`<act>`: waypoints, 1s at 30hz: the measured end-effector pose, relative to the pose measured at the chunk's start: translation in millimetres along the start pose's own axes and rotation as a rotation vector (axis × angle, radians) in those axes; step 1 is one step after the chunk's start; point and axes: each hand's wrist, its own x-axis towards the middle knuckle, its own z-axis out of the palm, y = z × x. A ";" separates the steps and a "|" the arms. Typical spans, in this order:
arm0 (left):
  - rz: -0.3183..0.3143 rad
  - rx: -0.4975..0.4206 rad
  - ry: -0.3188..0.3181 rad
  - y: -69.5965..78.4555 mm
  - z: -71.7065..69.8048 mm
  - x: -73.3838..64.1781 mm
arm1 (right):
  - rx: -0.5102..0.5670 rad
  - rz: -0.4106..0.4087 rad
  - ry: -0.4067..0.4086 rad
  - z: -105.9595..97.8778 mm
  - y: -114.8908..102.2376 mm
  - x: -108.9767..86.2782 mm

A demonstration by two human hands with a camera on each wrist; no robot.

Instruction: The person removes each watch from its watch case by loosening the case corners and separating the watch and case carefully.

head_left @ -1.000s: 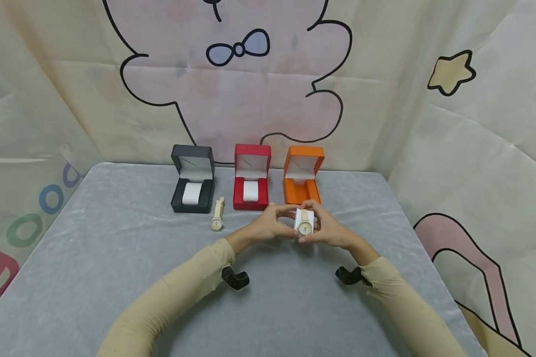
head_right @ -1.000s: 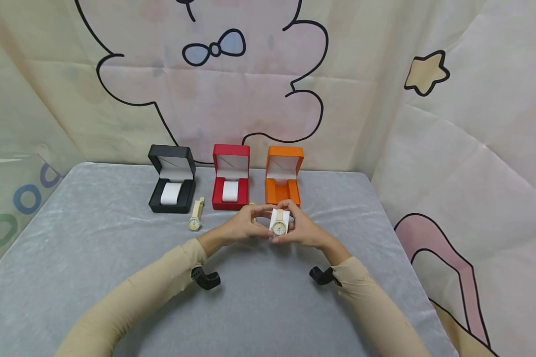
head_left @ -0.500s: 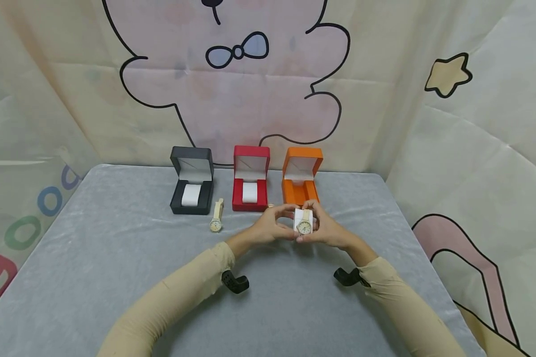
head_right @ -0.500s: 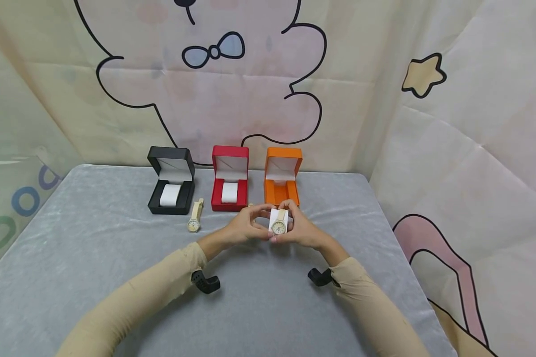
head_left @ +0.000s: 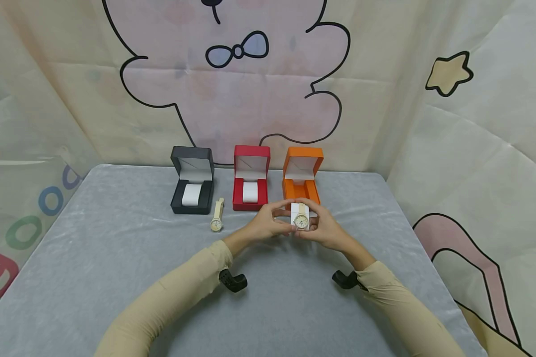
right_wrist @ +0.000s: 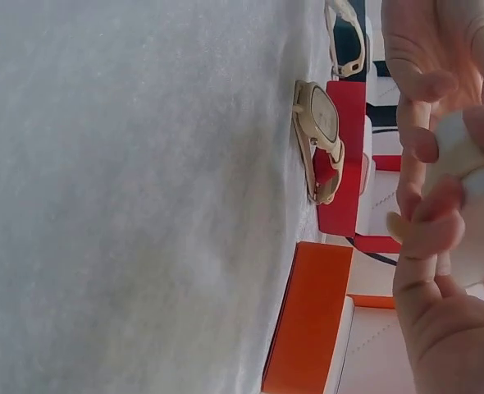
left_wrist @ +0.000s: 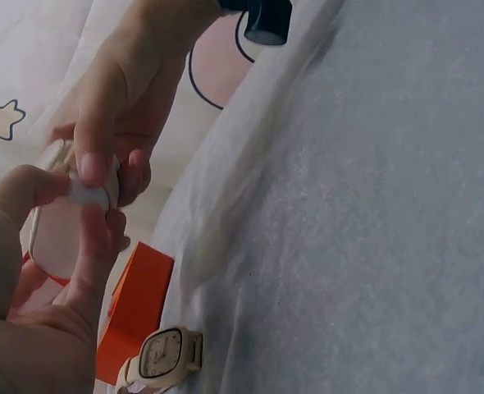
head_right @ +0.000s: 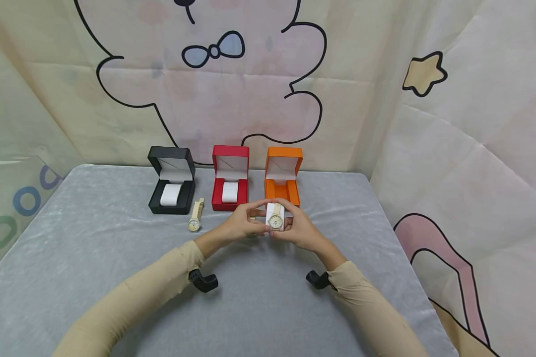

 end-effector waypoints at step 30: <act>-0.033 0.009 -0.011 0.7 1.1 -4.8 | 0.029 0.023 -0.102 -9.7 8.7 -2.4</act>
